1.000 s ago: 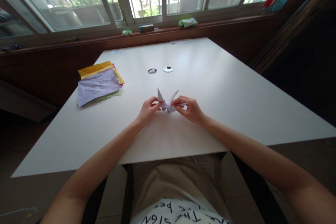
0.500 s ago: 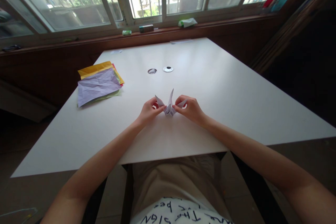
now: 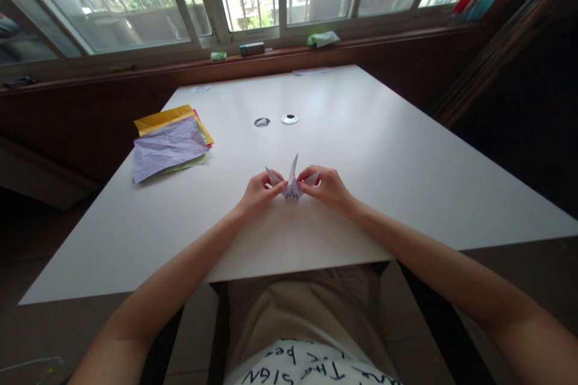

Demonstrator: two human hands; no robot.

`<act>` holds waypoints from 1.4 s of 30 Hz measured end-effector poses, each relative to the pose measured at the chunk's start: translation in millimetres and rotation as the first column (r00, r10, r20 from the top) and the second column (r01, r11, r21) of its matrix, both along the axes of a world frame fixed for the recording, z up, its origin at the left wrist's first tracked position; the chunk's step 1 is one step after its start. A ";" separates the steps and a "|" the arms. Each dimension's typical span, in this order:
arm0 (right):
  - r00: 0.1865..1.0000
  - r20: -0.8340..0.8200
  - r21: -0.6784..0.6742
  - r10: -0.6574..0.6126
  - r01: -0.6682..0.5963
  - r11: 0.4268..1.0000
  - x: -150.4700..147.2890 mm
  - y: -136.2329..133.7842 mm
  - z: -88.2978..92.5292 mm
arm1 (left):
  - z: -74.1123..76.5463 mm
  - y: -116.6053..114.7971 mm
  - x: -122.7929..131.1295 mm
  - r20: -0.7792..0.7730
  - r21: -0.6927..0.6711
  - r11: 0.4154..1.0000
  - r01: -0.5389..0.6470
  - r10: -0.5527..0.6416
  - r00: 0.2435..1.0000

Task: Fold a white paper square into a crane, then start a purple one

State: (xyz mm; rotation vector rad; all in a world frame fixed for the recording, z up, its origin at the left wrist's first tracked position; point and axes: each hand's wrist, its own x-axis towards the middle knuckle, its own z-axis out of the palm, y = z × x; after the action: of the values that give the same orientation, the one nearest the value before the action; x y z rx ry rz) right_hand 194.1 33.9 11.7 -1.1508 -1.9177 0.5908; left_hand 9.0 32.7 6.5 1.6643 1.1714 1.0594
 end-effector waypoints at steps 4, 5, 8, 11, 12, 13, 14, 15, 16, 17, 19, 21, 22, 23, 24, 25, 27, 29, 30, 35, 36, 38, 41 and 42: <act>1.000 0.000 -0.013 0.006 -0.006 1.000 -1.0 -0.5 0.8 | 2.2 -2.0 0.5 -0.025 -0.008 1.000 -0.016 0.016 1.000; 1.000 0.000 -0.014 0.011 -0.011 1.000 -1.2 -0.6 1.0 | 2.3 -2.3 0.6 -0.022 -0.015 1.000 -0.008 0.008 1.000; 1.000 -0.004 -0.001 0.027 -0.027 1.000 -1.4 -0.8 1.5 | 0.4 -2.5 0.6 0.004 -0.027 0.999 0.031 -0.031 1.000; 1.000 -0.006 0.012 0.026 -0.026 1.000 -1.2 -0.5 1.2 | -3.4 -1.6 0.1 0.008 -0.015 0.999 0.028 -0.028 1.000; 1.000 -0.009 0.010 0.024 -0.023 1.000 -1.1 -0.4 1.1 | -4.4 -1.2 0.0 0.004 -0.013 1.000 0.020 -0.020 1.000; 1.000 -0.013 0.006 0.022 -0.022 1.000 -1.0 -0.3 1.0 | -5.1 -0.9 -0.1 0.000 -0.011 1.000 0.012 -0.012 1.000; 1.000 -0.018 0.000 0.023 -0.023 1.000 -0.9 -0.3 0.9 | -5.3 -0.6 -0.2 -0.004 -0.010 1.000 0.005 -0.005 1.000; 0.999 -0.023 -0.007 0.022 -0.023 1.000 -0.8 -0.4 1.0 | -5.2 -0.4 -0.1 -0.008 -0.011 1.000 -0.002 0.002 1.000; 0.999 -0.027 -0.012 0.023 -0.023 1.000 -0.8 -0.5 1.1 | -4.7 -0.3 -0.1 -0.012 -0.015 1.000 -0.008 0.007 1.000; 0.999 -0.029 -0.016 0.022 -0.023 1.000 -0.8 -0.6 1.4 | -3.9 -0.3 0.0 -0.016 -0.019 1.000 -0.014 0.013 1.000; 0.999 -0.031 -0.020 0.024 -0.025 0.999 -1.0 -1.1 2.1 | -2.4 -0.5 0.2 -0.024 -0.029 0.999 -0.021 0.021 1.000; 0.999 -0.033 -0.019 0.036 -0.036 0.999 -1.3 -1.6 3.0 | -1.6 -0.6 0.2 -0.021 -0.037 0.999 -0.020 0.019 1.000; 0.998 -0.033 -0.017 0.044 -0.045 0.999 -1.5 -1.8 3.5 | -1.6 -0.6 0.2 -0.017 -0.039 0.999 -0.017 0.016 1.000; 0.998 -0.032 -0.014 0.052 -0.052 0.999 -1.7 -2.0 3.9 | -1.9 -0.6 0.1 -0.012 -0.040 0.999 -0.014 0.014 1.000; 0.998 -0.031 -0.012 0.056 -0.056 0.998 -1.9 -2.2 4.4 | -2.3 -0.6 0.1 -0.008 -0.041 0.999 -0.013 0.012 1.000; 0.998 -0.030 -0.013 0.056 -0.056 0.998 -2.1 -2.4 4.8 | -2.7 -0.5 0.1 -0.005 -0.042 0.999 -0.013 0.013 1.000; 0.999 -0.029 -0.022 0.045 -0.046 0.999 -2.4 -2.9 5.5 | -3.3 -0.4 0.2 -0.003 -0.043 0.999 -0.017 0.017 1.000; 0.999 -0.030 -0.038 0.031 -0.032 0.999 -2.6 -3.4 6.1 | -3.1 -0.4 0.5 -0.004 -0.047 0.999 -0.022 0.021 1.000; 0.999 -0.030 -0.045 0.025 -0.027 0.999 -2.7 -3.6 6.4 | -2.7 -0.4 0.7 -0.005 -0.051 0.998 -0.023 0.023 1.000; 1.000 -0.006 -0.076 -0.003 0.003 0.997 -2.6 -4.3 7.7 | 0.2 -0.7 1.8 -0.022 -0.061 0.997 -0.036 0.035 0.999; 1.000 -0.001 -0.080 -0.007 0.007 0.997 -2.6 -4.3 7.7 | 0.6 -0.7 1.8 -0.025 -0.062 0.997 -0.040 0.038 0.999; 1.000 0.003 -0.086 -0.009 0.009 0.996 -2.7 -4.0 7.3 | 0.7 -0.8 1.7 -0.025 -0.066 0.997 -0.041 0.039 0.999; 1.000 -0.007 -0.070 0.002 -0.002 0.998 -2.6 -3.0 5.3 | -0.3 -0.8 1.2 -0.024 -0.070 0.997 -0.039 0.038 0.999; 1.000 -0.012 -0.058 0.008 -0.008 0.998 -2.4 -2.5 4.4 | -0.8 -0.8 1.1 -0.024 -0.072 0.997 -0.039 0.038 0.999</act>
State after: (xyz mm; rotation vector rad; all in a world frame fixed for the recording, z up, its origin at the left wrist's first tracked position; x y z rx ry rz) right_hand 191.7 31.4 16.1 -1.1742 -1.9074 0.6596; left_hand 10.1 31.9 5.7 1.6070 1.2464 1.0126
